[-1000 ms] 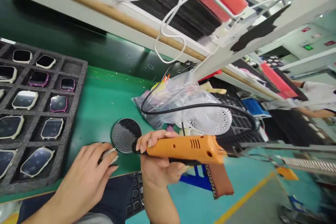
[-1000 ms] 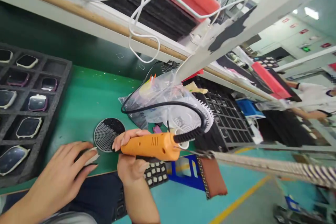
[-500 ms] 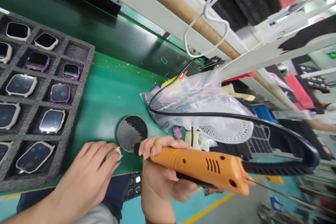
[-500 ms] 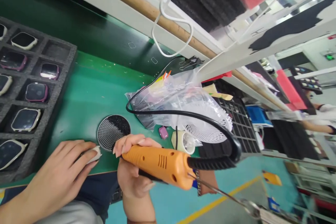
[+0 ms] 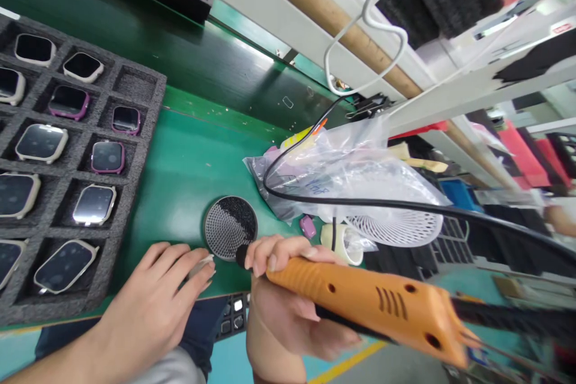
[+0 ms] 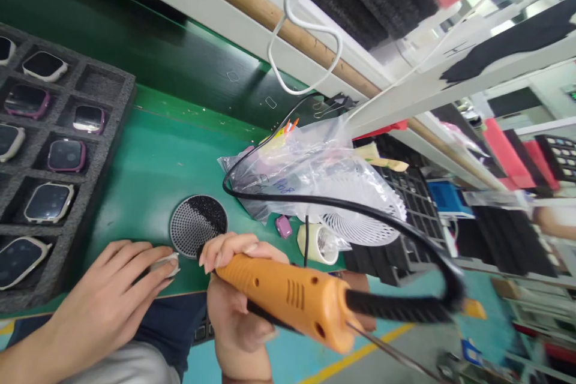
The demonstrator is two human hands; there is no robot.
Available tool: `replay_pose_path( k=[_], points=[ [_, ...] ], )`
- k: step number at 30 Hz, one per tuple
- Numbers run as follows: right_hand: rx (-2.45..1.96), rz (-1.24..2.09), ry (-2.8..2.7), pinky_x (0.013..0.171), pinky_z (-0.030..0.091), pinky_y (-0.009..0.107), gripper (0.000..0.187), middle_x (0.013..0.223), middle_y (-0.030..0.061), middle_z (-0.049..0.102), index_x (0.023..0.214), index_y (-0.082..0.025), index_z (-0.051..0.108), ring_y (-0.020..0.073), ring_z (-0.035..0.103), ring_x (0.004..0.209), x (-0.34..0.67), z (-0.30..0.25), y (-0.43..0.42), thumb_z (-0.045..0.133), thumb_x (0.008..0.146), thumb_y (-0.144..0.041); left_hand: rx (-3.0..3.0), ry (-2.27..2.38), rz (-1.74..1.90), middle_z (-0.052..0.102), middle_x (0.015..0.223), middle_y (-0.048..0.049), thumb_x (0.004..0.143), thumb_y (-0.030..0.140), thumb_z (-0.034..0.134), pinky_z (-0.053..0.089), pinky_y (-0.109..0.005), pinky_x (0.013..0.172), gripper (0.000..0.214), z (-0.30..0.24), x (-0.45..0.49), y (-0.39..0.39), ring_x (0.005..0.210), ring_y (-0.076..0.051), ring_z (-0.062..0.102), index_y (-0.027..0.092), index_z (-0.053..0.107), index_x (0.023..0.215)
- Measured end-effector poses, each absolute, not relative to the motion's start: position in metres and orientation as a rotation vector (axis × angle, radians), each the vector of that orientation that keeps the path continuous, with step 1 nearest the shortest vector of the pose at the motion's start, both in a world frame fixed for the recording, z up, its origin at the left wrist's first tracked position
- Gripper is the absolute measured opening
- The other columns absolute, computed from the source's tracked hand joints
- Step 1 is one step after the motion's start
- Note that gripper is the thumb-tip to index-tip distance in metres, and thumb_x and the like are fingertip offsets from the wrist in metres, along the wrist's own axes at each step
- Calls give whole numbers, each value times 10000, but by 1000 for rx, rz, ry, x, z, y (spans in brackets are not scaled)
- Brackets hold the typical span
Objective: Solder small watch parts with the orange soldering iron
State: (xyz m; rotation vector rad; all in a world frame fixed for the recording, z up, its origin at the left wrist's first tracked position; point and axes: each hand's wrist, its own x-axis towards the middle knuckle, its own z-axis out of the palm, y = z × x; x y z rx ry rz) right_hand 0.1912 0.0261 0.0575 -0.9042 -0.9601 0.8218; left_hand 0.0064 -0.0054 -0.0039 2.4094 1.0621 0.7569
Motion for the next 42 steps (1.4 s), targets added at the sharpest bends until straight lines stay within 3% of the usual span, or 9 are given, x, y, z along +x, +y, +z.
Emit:
replay_pose_path(
  k=[4, 7, 9, 15, 28, 32, 34, 39, 42],
  points=[
    [-938, 794, -979, 519, 481, 318, 692, 748, -44, 553, 1122, -294, 622, 136, 543, 569, 183, 76, 21, 231, 971, -845, 2369, 1070, 743, 641, 1346, -114, 965, 76, 622, 393, -495, 1009, 386, -2, 6, -4, 1191, -310, 536, 186, 669, 1332],
    [-916, 827, -994, 503, 487, 315, 724, 742, -42, 544, 1121, -292, 614, 138, 548, 570, 176, 79, 21, 151, 983, -831, 2338, 1086, 732, 627, 1311, -127, 956, 78, 628, 395, -494, 991, 394, -1, 7, -3, 1175, -314, 530, 194, 669, 1329],
    [-906, 840, -996, 503, 491, 317, 708, 742, -43, 542, 1129, -291, 609, 139, 545, 572, 173, 76, 23, 180, 981, -835, 2328, 1088, 734, 627, 1295, -127, 957, 85, 624, 394, -490, 987, 378, 0, 7, -3, 1163, -309, 531, 189, 673, 1317],
    [-930, 908, -1036, 568, 545, 380, 455, 805, -38, 600, 1147, -272, 599, 169, 611, 628, 174, 66, 22, 549, 987, -696, 2324, 1079, 735, 627, 1276, -123, 961, 89, 592, 382, -491, 1001, 375, 2, 7, -1, 1165, -311, 527, 181, 674, 1316],
    [-977, 914, -1017, 556, 561, 453, 467, 804, -11, 644, 1123, -261, 641, 220, 649, 638, 171, 61, 16, 526, 989, -694, 2291, 1105, 720, 599, 1237, -126, 928, 72, 606, 400, -488, 969, 394, 4, 8, 0, 1132, -315, 519, 178, 667, 1303],
    [-967, 920, -1079, 557, 550, 422, 218, 788, -37, 631, 1150, -291, 622, 199, 640, 635, 170, 55, 13, 481, 1073, -436, 2280, 1102, 718, 608, 1169, -117, 925, 70, 610, 412, -474, 908, 415, 3, 8, 0, 1052, -298, 520, 177, 653, 1324],
    [-976, 927, -1100, 557, 542, 408, 193, 783, -40, 629, 1149, -293, 624, 192, 634, 633, 168, 55, 14, 461, 1080, -371, 2268, 1101, 729, 612, 1140, -113, 922, 61, 606, 417, -468, 888, 386, 3, 8, 0, 1029, -292, 521, 178, 661, 1287],
    [-941, 938, -1129, 561, 519, 384, 512, 755, -39, 613, 1131, -298, 647, 176, 593, 624, 161, 60, 18, 435, 998, -744, 2245, 1119, 720, 617, 1102, -105, 918, 50, 602, 425, -460, 866, 339, 5, 7, 0, 1013, -293, 529, 194, 670, 1218],
    [-946, 962, -1124, 589, 526, 394, 583, 778, -34, 604, 1156, -319, 636, 178, 597, 649, 158, 58, 18, 349, 990, -799, 2256, 1116, 708, 620, 1090, -102, 924, 62, 610, 432, -453, 859, 352, 6, 7, -1, 1008, -291, 538, 204, 669, 1241]
  ],
)
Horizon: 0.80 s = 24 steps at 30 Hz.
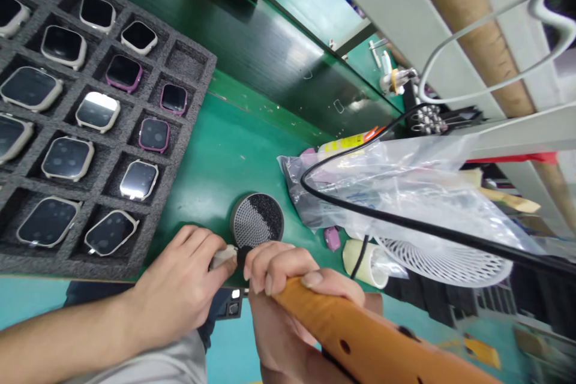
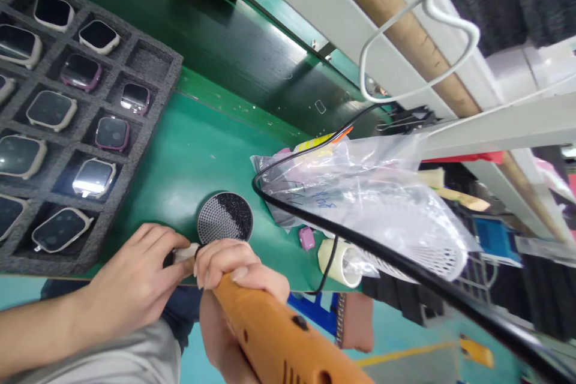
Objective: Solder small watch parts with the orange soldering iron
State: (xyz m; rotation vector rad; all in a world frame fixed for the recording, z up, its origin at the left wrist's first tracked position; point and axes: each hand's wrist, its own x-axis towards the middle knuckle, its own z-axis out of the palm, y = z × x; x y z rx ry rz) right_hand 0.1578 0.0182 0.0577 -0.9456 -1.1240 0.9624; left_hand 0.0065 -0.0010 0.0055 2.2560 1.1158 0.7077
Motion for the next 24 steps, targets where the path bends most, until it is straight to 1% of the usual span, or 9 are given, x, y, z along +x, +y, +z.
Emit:
replay_pose_path(
  k=[3, 5, 7, 10, 12, 14, 17, 20, 24],
  points=[
    [-925, 988, -1090, 572, 514, 377, 625, 790, -34, 598, 1162, -315, 625, 169, 579, 636, 157, 57, 19, 362, 957, -844, 2282, 1132, 691, 629, 1089, -96, 922, 62, 618, 438, -449, 874, 345, 5, 6, -2, 1015, -288, 546, 209, 677, 1228],
    [-880, 964, -1067, 543, 500, 361, 674, 778, -30, 595, 1147, -295, 631, 159, 563, 602, 161, 59, 22, 312, 954, -857, 2321, 1138, 660, 641, 1123, -97, 918, 65, 620, 441, -458, 904, 372, 5, 6, -2, 1033, -288, 549, 192, 665, 1265],
    [-868, 872, -1049, 518, 494, 353, 660, 763, -28, 588, 1119, -274, 643, 154, 552, 577, 167, 62, 26, 307, 973, -823, 2382, 1112, 617, 646, 1222, -117, 885, 49, 613, 438, -477, 954, 482, 5, 4, -2, 1091, -299, 550, 143, 625, 1357],
    [-866, 738, -1054, 466, 481, 336, 545, 753, -33, 582, 1077, -258, 652, 151, 539, 548, 181, 61, 32, 443, 958, -747, 2424, 1043, 567, 616, 1364, -148, 760, 9, 596, 418, -507, 1035, 676, 7, 1, -2, 1219, -330, 529, 97, 582, 1430],
    [-847, 747, -1051, 441, 468, 321, 525, 751, -34, 586, 1081, -258, 647, 149, 535, 532, 190, 56, 35, 460, 944, -729, 2397, 1013, 537, 597, 1405, -142, 686, 4, 585, 403, -523, 1068, 741, 8, 0, -2, 1284, -345, 508, 134, 603, 1416],
    [-833, 775, -1027, 442, 461, 310, 544, 754, -32, 587, 1097, -259, 636, 147, 538, 533, 196, 49, 35, 409, 955, -733, 2368, 1011, 529, 571, 1440, -128, 663, -1, 578, 396, -534, 1082, 748, 9, -1, -2, 1327, -352, 488, 201, 636, 1381],
    [-814, 784, -1019, 459, 463, 304, 553, 769, -34, 575, 1128, -263, 616, 142, 536, 546, 198, 42, 33, 408, 949, -743, 2344, 1027, 581, 548, 1443, -121, 701, -20, 574, 401, -540, 1073, 674, 8, -1, -3, 1325, -349, 480, 265, 680, 1302],
    [-834, 809, -1010, 487, 480, 315, 556, 780, -40, 567, 1142, -280, 600, 141, 534, 559, 196, 40, 31, 472, 918, -772, 2322, 1050, 639, 563, 1378, -148, 806, 13, 581, 425, -529, 1021, 548, 8, 0, -4, 1268, -346, 500, 239, 670, 1298],
    [-854, 823, -993, 494, 484, 324, 559, 782, -38, 583, 1131, -283, 611, 147, 536, 562, 194, 41, 31, 514, 899, -782, 2368, 1129, 613, 610, 1309, -143, 992, 209, 604, 434, -515, 970, 281, 8, 5, -3, 1203, -339, 533, 209, 651, 1268]
  ],
)
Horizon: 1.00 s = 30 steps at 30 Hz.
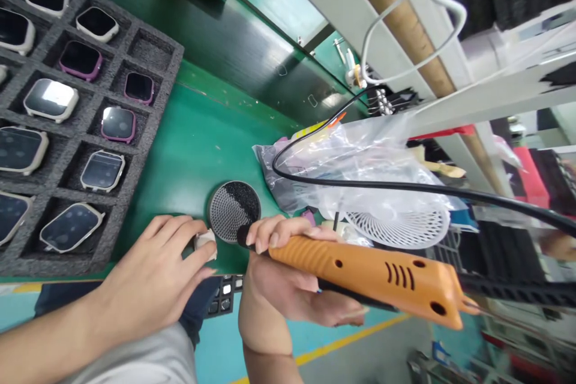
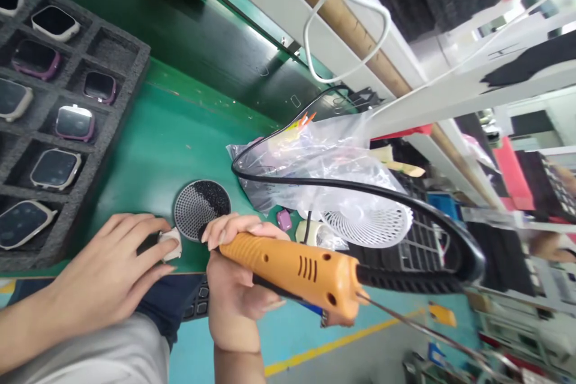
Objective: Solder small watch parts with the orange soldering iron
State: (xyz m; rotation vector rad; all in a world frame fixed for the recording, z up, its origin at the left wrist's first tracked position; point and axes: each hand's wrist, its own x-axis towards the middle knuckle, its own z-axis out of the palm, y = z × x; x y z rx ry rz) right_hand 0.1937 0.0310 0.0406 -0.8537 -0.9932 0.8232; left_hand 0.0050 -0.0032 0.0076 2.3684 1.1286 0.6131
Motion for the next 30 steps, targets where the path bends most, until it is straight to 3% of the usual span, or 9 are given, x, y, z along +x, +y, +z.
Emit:
replay_pose_path(
  k=[3, 12, 18, 24, 30],
  points=[
    [-850, 836, -996, 497, 487, 321, 560, 779, -38, 593, 1122, -281, 617, 147, 540, 563, 193, 41, 32, 546, 887, -784, 2427, 1158, 601, 643, 1278, -120, 1027, 271, 609, 428, -504, 963, 231, 6, 8, -2, 1167, -328, 559, 211, 656, 1245],
    [-902, 819, -1015, 484, 472, 314, 557, 759, -53, 562, 1106, -303, 599, 139, 517, 542, 191, 45, 34, 544, 874, -806, 2385, 1120, 673, 672, 1279, -110, 1029, 203, 584, 424, -501, 999, 252, 4, 7, -2, 1147, -304, 583, 189, 674, 1263],
    [-931, 805, -995, 520, 467, 330, 668, 744, -40, 552, 1086, -277, 621, 141, 521, 564, 183, 67, 23, 264, 971, -829, 2373, 1027, 669, 667, 1321, -106, 958, 148, 642, 417, -531, 1014, 331, 5, 4, -6, 1200, -327, 569, 198, 689, 1282],
    [-927, 897, -1088, 503, 495, 339, 588, 744, -43, 553, 1133, -293, 614, 145, 541, 554, 182, 69, 18, 321, 993, -784, 2364, 1031, 677, 667, 1300, -115, 932, 154, 656, 429, -542, 1010, 337, 5, 6, -4, 1195, -332, 572, 197, 694, 1265],
    [-944, 905, -1074, 497, 489, 333, 719, 726, -47, 543, 1105, -298, 604, 141, 529, 550, 176, 63, 20, 250, 928, -898, 2348, 1025, 683, 657, 1301, -114, 944, 148, 633, 415, -533, 1015, 346, 5, 6, -3, 1191, -327, 556, 189, 674, 1285]
  ],
)
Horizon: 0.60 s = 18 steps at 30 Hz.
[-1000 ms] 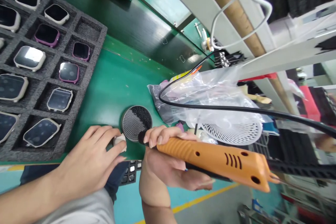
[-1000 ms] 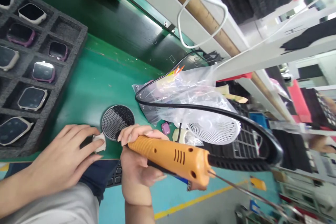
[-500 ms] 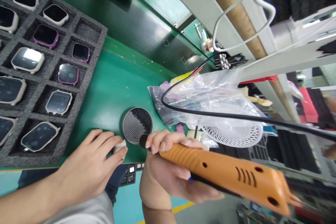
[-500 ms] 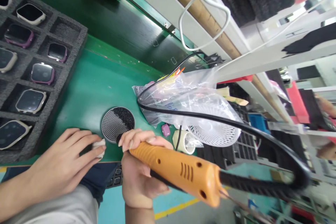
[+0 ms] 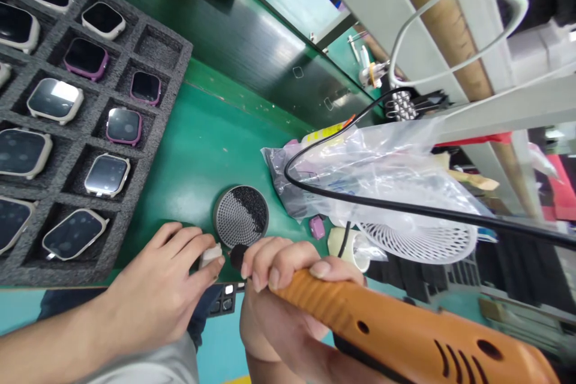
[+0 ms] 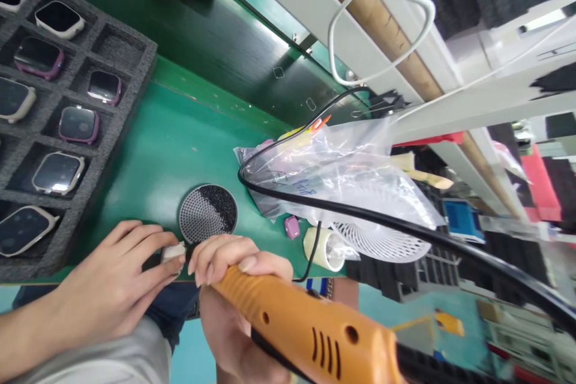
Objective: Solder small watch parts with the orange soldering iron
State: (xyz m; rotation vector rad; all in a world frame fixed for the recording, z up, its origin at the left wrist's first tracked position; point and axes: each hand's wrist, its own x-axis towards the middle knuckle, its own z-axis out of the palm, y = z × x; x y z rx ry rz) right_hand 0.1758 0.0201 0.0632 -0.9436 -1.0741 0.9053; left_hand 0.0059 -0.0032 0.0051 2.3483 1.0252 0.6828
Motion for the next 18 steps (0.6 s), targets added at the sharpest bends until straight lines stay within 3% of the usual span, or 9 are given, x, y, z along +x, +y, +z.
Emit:
replay_pose_path(
  k=[8, 11, 16, 18],
  points=[
    [-912, 946, -1077, 522, 508, 347, 584, 761, -36, 572, 1135, -284, 602, 147, 556, 575, 177, 57, 20, 329, 997, -781, 2339, 1016, 664, 644, 1314, -109, 928, 151, 638, 401, -529, 1027, 374, 6, 6, -3, 1206, -324, 545, 186, 666, 1299],
    [-920, 945, -1046, 527, 494, 345, 629, 752, -32, 571, 1120, -283, 601, 151, 558, 586, 176, 57, 19, 254, 998, -793, 2327, 1022, 662, 644, 1312, -105, 924, 157, 650, 401, -527, 1030, 373, 5, 6, -4, 1205, -324, 546, 191, 669, 1295],
    [-894, 963, -1048, 556, 503, 382, 693, 784, -27, 560, 1188, -302, 595, 195, 622, 665, 176, 54, 13, 361, 904, -890, 2314, 1040, 678, 648, 1315, -104, 925, 173, 655, 399, -522, 1034, 363, 4, 7, -4, 1205, -322, 551, 194, 673, 1287],
    [-886, 981, -1027, 550, 485, 374, 726, 781, -22, 549, 1176, -298, 606, 190, 608, 652, 174, 53, 11, 323, 898, -905, 2306, 1042, 690, 648, 1312, -103, 921, 174, 654, 396, -520, 1032, 365, 3, 7, -3, 1201, -321, 553, 192, 674, 1285]
  ],
)
